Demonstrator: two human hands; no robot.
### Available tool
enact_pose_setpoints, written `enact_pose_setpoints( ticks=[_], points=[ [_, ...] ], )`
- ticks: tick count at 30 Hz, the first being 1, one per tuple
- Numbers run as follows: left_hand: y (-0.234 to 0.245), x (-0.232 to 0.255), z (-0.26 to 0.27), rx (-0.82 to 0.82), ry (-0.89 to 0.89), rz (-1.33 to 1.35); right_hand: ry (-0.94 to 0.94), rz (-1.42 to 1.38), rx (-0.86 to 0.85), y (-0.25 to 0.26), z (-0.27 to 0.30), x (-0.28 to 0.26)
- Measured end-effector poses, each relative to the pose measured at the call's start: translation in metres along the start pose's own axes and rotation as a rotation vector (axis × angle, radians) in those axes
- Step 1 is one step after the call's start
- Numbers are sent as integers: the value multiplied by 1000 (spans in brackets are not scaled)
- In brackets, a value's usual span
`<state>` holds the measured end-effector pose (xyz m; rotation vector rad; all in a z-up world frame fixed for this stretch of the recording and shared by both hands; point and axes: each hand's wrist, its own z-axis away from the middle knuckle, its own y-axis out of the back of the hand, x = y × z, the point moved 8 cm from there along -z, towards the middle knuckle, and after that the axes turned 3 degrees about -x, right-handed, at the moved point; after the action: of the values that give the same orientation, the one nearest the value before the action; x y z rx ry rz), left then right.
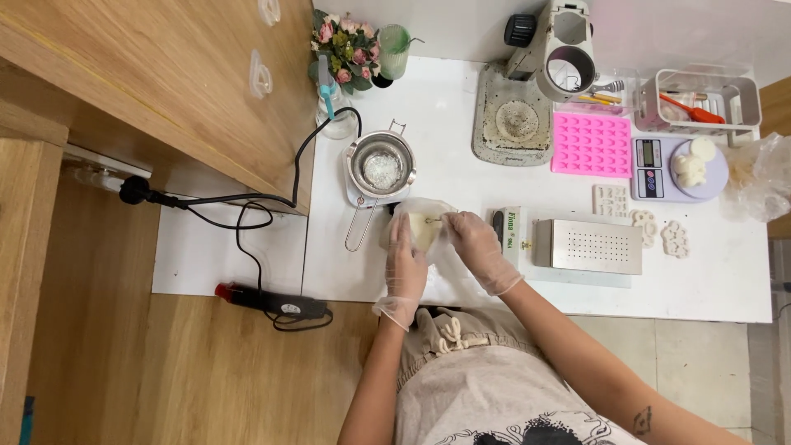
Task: Heating wax in a pot with a heat gun and adding solid ingredients from a bag using a spoon.
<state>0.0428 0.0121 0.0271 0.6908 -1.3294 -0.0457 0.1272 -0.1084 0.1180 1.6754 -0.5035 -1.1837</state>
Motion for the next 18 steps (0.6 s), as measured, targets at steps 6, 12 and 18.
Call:
enact_pose_setpoints(
  ticks=[6, 12, 18],
  points=[
    [-15, 12, 4, -86, -6, 35, -713, -494, -117, -75, 4, 77],
    [-16, 13, 2, -86, -36, 5, -749, -586, -37, -99, 5, 110],
    [-10, 12, 0, -99, -28, 66, -716, -715, 98, -61, 5, 102]
  ],
)
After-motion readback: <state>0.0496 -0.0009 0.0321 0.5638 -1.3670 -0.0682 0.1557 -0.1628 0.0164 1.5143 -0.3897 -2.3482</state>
